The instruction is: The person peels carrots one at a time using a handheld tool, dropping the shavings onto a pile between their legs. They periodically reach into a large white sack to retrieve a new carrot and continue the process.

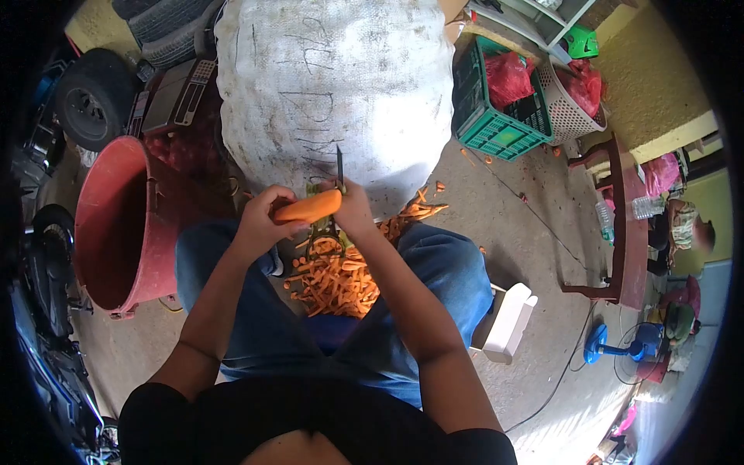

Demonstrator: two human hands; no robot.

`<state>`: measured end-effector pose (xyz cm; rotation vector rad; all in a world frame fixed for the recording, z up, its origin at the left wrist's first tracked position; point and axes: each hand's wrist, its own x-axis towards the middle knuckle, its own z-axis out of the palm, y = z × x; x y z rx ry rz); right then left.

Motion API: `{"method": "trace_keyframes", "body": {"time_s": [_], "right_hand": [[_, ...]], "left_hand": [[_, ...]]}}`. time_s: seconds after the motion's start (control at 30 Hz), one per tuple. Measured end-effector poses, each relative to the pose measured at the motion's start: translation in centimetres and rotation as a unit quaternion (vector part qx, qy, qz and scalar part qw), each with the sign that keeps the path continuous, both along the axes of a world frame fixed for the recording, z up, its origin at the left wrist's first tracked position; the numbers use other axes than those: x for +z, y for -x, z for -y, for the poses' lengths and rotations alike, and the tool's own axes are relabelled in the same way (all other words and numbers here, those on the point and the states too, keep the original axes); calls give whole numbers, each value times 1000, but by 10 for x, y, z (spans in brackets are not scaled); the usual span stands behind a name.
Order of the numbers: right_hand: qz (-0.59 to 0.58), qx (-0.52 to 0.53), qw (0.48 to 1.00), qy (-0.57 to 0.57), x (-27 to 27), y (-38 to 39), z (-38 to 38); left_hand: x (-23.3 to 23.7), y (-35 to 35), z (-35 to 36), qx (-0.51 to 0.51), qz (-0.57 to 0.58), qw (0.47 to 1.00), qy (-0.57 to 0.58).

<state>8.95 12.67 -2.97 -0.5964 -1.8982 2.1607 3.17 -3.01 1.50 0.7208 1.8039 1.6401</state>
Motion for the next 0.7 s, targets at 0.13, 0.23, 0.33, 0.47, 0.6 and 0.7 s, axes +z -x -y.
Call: {"method": "trace_keyframes", "body": {"time_s": [0.13, 0.23, 0.33, 0.47, 0.6, 0.7], "right_hand": [[55, -3, 965, -256, 30, -6, -6], [32, -2, 943, -332, 34, -11, -5], [-4, 14, 937, -348, 35, -14, -6], [-30, 18, 933, -358, 34, -17, -13], [14, -55, 937, -345, 45, -25, -32], [-23, -111, 963, -243, 33, -25, -57]], "left_hand": [[-7, 0, -8, -14, -143, 987, 68], [-8, 0, -10, -67, -162, 975, 135], [-9, 2, -10, -104, -93, 980, 144], [-8, 7, -1, -56, -137, 982, 120], [35, 23, 36, 79, -300, 928, 205], [80, 49, 90, 203, -359, 844, 344]]}}
